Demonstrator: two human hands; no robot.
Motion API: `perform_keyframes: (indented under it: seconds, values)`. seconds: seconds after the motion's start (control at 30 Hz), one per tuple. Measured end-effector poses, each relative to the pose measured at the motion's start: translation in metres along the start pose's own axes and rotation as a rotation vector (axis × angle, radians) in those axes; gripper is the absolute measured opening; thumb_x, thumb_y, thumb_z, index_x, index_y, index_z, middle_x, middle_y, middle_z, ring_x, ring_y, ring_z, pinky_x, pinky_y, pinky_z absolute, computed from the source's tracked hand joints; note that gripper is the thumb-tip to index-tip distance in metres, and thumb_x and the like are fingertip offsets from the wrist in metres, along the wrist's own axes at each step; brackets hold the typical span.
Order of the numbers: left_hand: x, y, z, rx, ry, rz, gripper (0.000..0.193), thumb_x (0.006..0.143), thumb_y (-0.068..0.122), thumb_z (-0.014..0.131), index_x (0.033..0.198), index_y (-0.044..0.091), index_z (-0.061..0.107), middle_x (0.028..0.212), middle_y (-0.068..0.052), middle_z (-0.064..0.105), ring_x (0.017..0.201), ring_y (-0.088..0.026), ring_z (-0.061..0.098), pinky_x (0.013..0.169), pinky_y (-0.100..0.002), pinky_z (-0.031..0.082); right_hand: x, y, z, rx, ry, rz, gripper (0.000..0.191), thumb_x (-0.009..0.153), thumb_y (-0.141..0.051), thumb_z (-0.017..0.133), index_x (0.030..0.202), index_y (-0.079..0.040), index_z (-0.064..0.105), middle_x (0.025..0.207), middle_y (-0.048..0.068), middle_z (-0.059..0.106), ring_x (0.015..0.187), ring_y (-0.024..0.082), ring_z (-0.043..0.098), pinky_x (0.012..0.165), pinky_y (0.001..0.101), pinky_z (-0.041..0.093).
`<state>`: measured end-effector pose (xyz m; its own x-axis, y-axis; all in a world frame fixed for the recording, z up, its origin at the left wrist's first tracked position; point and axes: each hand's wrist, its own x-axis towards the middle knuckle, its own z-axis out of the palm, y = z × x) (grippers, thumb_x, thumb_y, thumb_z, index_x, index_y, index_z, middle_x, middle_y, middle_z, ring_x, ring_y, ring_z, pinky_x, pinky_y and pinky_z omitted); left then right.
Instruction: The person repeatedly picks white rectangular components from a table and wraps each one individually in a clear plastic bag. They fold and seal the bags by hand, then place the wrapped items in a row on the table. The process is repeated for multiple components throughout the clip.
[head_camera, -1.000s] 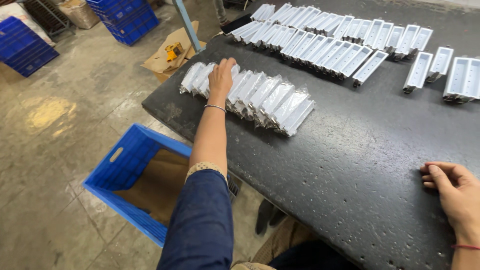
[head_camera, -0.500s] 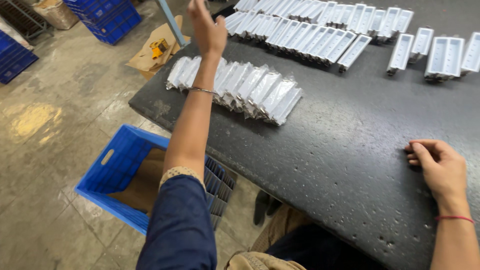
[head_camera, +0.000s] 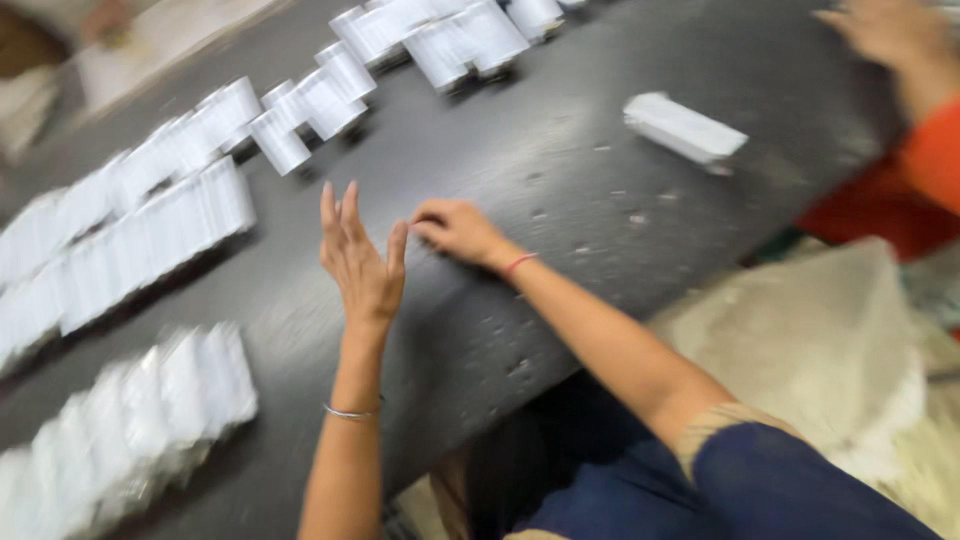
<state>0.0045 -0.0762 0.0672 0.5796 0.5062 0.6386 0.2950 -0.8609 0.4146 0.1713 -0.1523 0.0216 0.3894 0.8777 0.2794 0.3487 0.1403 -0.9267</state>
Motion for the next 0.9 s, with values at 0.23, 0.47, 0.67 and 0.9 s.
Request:
perform_keyframes:
  seconds: [0.23,0.47,0.67,0.9]
  values:
    - [-0.027,-0.020,0.085,0.308,-0.338,-0.193,0.056,0.108,0.049,0.037,0.152,0.015,0.047,0.163,-0.015,0.037,0.151,-0.034,0.029,0.120,-0.058,0.015,0.007,0.023,0.001,0.137,0.167,-0.018,0.016,0.096,-0.014,0.062,0.105,-0.005,0.071,0.090,0.005,0.076,0.079,0.013,0.073,0.071,0.0289,0.059]
    - [-0.030,-0.026,0.073,0.179,-0.271,-0.195,0.056,0.107,0.045,0.046,0.152,0.011,0.047,0.159,-0.014,0.042,0.149,-0.033,0.032,0.121,-0.055,0.016,-0.014,0.006,-0.063,-0.405,0.462,-0.190,0.031,0.086,-0.002,0.062,0.116,-0.005,0.068,0.121,0.013,0.066,0.117,0.031,0.063,0.104,0.0406,0.049]
    - [-0.022,-0.025,0.067,-0.097,-0.078,-0.262,0.063,0.103,0.041,0.057,0.153,0.006,0.043,0.157,-0.019,0.045,0.147,-0.034,0.040,0.121,-0.051,0.025,-0.084,0.009,-0.237,-1.268,0.628,-0.192,0.064,0.084,-0.027,0.084,0.137,-0.002,0.058,0.145,0.021,0.055,0.135,0.040,0.050,0.107,0.0526,0.038]
    - [-0.028,0.028,0.076,-0.516,0.033,-0.393,0.081,0.100,0.050,0.059,0.156,-0.004,0.035,0.167,-0.027,0.027,0.156,-0.039,0.026,0.125,-0.045,0.020,-0.115,0.008,-0.221,-0.772,0.475,0.110,0.045,0.094,-0.022,0.084,0.128,0.003,0.068,0.125,0.021,0.073,0.116,0.030,0.071,0.097,0.0415,0.055]
